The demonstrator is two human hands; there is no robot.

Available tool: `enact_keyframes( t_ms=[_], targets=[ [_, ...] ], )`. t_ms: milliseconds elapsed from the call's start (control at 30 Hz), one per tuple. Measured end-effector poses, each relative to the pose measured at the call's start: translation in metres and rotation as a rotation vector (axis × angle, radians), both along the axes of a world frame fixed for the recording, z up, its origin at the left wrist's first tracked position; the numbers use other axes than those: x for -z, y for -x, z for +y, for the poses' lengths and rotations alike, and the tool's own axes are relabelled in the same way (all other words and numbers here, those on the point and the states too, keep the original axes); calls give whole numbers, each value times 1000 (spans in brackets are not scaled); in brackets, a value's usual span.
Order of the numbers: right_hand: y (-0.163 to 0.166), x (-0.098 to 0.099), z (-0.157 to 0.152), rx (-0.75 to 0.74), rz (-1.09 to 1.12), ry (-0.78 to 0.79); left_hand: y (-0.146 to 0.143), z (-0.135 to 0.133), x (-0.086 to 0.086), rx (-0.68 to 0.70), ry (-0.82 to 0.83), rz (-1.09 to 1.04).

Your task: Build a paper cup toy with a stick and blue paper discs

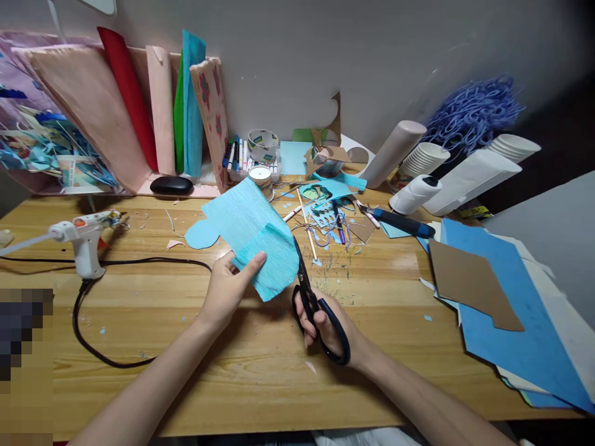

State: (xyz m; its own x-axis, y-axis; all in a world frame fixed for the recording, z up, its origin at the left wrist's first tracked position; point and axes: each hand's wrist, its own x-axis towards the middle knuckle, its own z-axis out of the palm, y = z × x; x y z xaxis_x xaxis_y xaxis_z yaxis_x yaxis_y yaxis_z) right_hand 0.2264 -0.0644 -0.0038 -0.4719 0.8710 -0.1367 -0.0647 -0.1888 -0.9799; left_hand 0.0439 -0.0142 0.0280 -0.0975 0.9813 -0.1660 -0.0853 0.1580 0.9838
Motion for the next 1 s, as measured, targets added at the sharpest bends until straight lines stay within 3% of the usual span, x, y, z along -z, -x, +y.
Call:
enact_keyframes(
  t_ms=[167, 333, 600, 800, 1000],
  targets=[
    [-2, -3, 2, -187, 122, -3, 1, 0, -1, -16, -37, 11],
    [-4, -10, 3, -255, 123, -13, 5, 2, -4, -103, -80, 15],
    [1, -3, -1, -86, 53, 24, -1, -3, -5, -6, -23, 61],
    [0, 0, -5, 60, -58, 62, 0, 0, -4, -43, 30, 46],
    [-3, -8, 3, -119, -20, 115, 7, 7, -3, -102, 69, -93]
  ],
)
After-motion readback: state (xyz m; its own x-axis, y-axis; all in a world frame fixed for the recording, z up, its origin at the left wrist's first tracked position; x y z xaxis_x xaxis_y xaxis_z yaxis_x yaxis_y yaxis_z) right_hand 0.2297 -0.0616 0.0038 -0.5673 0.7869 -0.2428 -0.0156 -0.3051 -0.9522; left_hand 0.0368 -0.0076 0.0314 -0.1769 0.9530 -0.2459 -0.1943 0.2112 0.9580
